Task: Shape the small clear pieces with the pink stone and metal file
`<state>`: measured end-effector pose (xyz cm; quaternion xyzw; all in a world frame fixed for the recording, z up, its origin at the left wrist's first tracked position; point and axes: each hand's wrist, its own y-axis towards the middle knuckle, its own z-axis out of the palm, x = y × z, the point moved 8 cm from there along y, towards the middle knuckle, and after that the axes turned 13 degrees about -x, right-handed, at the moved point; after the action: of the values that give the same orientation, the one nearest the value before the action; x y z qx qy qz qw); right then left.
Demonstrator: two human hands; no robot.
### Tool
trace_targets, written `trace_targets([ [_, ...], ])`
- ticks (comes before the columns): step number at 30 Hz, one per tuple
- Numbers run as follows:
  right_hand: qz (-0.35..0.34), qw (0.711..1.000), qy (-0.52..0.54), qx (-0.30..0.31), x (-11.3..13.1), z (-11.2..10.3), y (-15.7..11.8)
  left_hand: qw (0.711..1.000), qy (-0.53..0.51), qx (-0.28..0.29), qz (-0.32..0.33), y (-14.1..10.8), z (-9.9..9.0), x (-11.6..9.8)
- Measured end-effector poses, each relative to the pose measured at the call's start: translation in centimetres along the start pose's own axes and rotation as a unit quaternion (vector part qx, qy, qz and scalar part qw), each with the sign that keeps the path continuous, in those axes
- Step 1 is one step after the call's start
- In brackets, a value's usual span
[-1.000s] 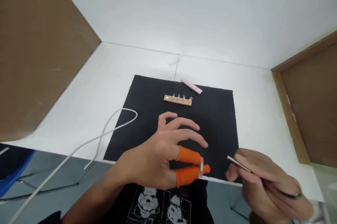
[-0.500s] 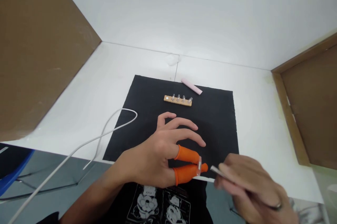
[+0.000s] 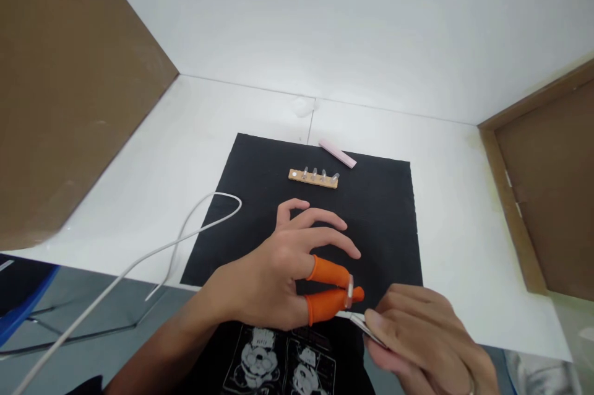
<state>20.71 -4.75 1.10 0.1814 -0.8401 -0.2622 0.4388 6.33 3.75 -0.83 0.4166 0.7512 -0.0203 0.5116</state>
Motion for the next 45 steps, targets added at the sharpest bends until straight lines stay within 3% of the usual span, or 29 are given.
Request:
trace_targets([
  [7,-0.017,0.992,0.044,-0.115,-2.3,-2.6,0.2,1.0,-0.003,-0.012,0.004,0.1,0.0,0.1],
  [12,0.011,0.999,0.016,-0.035,-1.0,-0.5,0.0,1.0,-0.01,-0.017,0.002,0.3,-0.2,0.4],
  [20,-0.003,0.996,0.027,-0.085,-2.6,-1.7,0.9,1.0,0.011,-0.002,0.001,0.1,-0.1,0.7],
  [26,-0.008,0.999,0.027,-0.017,-1.6,0.4,-0.4,1.0,0.003,-0.014,0.009,0.3,-0.2,0.5],
  [32,0.008,0.995,0.047,-0.088,-2.6,-1.2,0.0,1.0,0.011,0.001,0.003,0.3,-0.1,0.4],
  [36,0.013,0.999,-0.005,-0.029,-0.7,-0.1,0.0,1.0,0.005,-0.003,0.001,0.2,-0.2,0.4],
  [39,0.011,1.0,-0.007,-0.017,-0.7,-0.2,-0.2,1.0,-0.001,-0.005,0.002,0.2,-0.2,0.2],
  [45,-0.015,0.994,0.038,-0.105,-2.0,-2.3,-0.2,1.0,-0.003,-0.009,0.007,0.0,-0.2,0.0],
])
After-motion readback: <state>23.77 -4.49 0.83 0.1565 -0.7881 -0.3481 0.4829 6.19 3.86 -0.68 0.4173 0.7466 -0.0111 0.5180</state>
